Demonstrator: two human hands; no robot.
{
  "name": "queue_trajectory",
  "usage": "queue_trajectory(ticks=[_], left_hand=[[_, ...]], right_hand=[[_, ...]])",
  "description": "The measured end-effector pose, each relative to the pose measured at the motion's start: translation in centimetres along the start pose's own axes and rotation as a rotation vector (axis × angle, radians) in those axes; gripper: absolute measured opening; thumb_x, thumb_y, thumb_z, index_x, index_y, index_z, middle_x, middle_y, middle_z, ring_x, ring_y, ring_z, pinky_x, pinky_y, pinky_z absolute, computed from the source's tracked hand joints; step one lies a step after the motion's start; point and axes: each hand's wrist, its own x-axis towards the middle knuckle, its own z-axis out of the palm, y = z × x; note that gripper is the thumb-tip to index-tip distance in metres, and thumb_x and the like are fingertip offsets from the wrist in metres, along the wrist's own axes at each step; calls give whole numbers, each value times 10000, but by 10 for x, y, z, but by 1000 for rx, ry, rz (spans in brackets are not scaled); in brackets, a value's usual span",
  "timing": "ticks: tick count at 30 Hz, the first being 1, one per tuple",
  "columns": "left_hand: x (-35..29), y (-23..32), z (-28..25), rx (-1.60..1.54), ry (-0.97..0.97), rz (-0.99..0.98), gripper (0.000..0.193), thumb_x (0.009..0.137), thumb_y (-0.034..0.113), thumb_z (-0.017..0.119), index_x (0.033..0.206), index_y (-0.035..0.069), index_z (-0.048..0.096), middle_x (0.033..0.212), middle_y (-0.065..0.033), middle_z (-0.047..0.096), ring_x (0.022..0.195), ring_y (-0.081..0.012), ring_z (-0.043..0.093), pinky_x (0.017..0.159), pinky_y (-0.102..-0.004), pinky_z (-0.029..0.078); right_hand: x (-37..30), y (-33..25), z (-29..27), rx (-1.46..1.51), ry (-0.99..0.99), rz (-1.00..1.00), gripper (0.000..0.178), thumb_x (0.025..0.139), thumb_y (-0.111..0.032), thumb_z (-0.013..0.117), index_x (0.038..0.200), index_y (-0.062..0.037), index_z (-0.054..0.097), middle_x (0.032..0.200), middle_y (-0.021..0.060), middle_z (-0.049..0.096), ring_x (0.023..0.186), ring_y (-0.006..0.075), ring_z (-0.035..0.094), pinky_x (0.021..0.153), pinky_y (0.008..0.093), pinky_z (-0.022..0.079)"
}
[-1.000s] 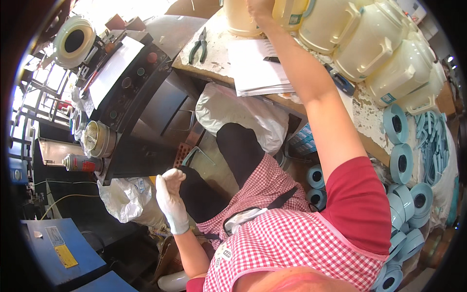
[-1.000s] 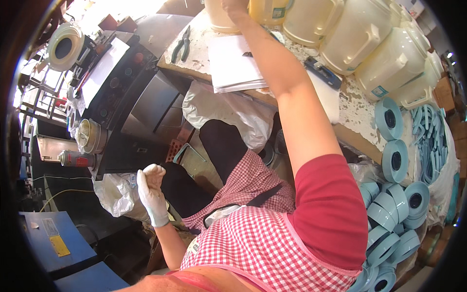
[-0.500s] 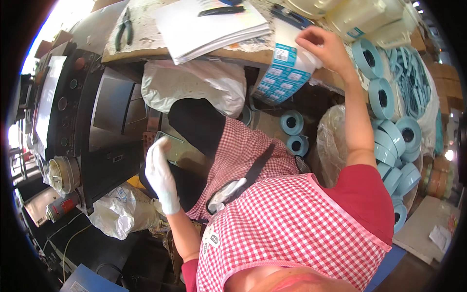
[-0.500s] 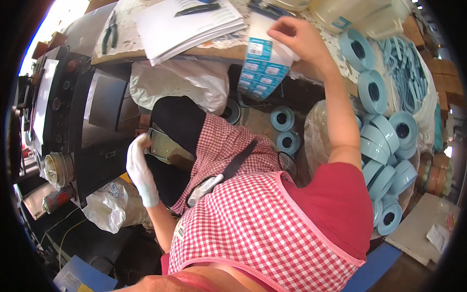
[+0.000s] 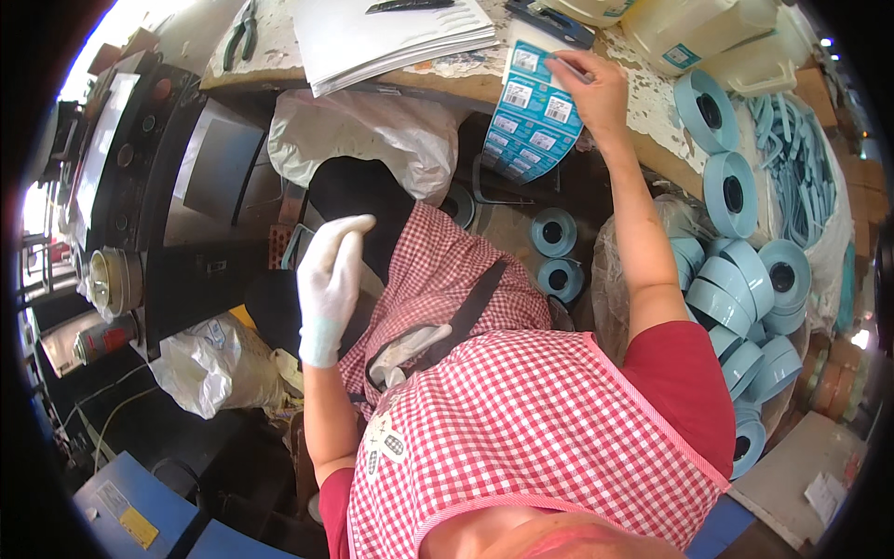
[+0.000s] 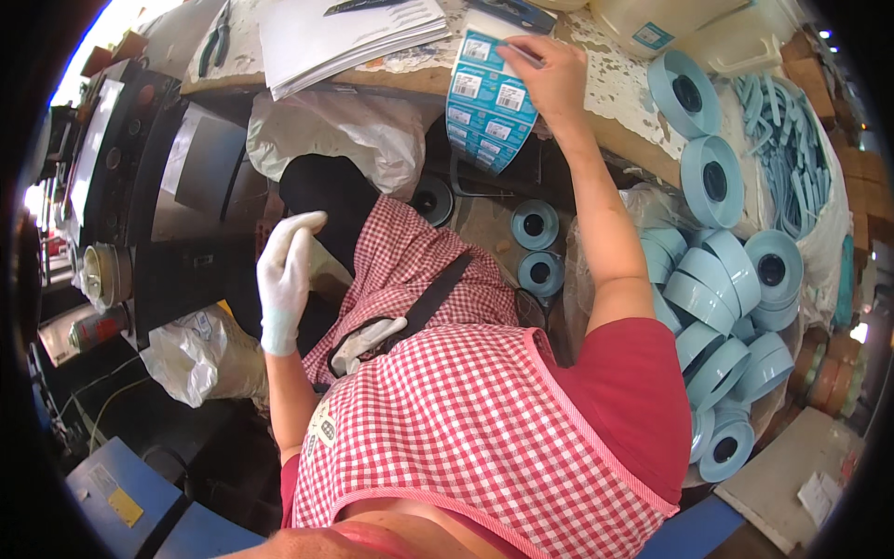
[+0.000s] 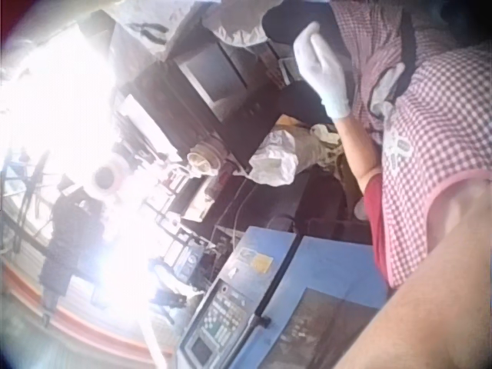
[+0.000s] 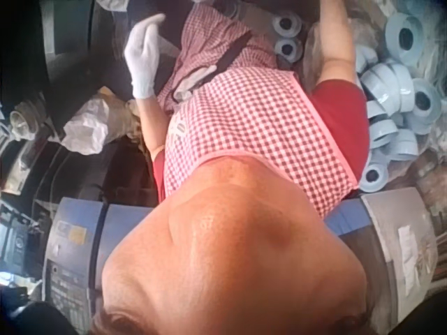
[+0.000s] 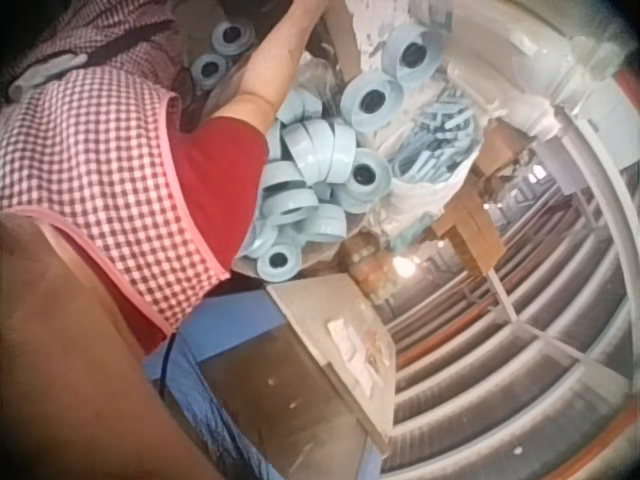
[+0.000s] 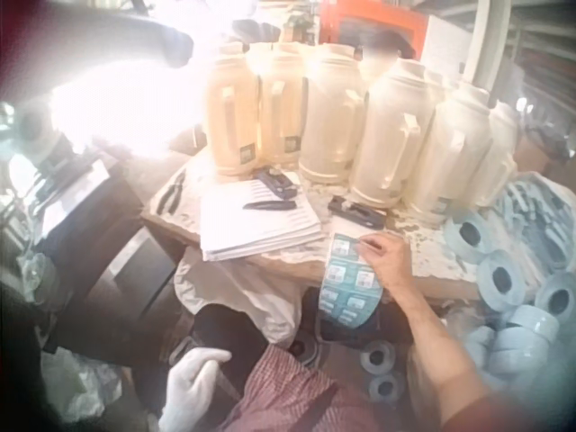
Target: The person repeatedly picks up white plastic pitchers, wipes the interior with a cloth, applies a label, and attaches a blue handle. They then place the assembled pitchers into a nearby basket. The process is repeated for multiple units.
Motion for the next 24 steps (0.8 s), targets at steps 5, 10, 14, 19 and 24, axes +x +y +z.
queue_trajectory(ticks=[5,10,14,19,24], left_hand=[[-72,-40,-47,21,222,-189,218,1077,54,537,1159,-31,720,1103,-78,729,1056,-153,674,966,-296,532],[-168,-118,-84,100,702,-325,286,1099,134,517,1181,-27,738,1171,-113,747,1084,-198,700,999,-334,541],[-327,-219,-63,354,1120,-770,316,1038,290,550,1146,92,771,1170,-177,741,1117,-349,688,994,-426,530],[-500,-234,9,759,586,-1855,608,904,412,653,1408,76,607,1500,-154,575,1424,-348,496,1188,-493,379],[-615,-253,15,1197,711,-1994,852,856,442,725,1565,57,449,1658,-127,399,1552,-317,328,1291,-464,221]], right_hand=[[6,-7,8,-159,82,-255,149,899,-275,815,1021,-190,815,793,-22,767,798,159,679,954,368,438],[-13,-48,6,-129,88,-488,258,878,-81,823,1126,-154,827,1262,62,745,1214,275,614,1018,381,469],[-55,-143,-23,-216,50,-771,180,903,-67,834,1077,-114,828,1290,159,712,1213,316,639,1028,439,524],[-86,-206,-3,276,-227,-674,193,920,42,775,1107,-7,785,1382,164,565,1256,292,617,1070,395,538],[-85,-238,60,505,-589,-477,243,940,133,695,1162,34,709,1174,137,632,1070,232,651,962,338,558]])
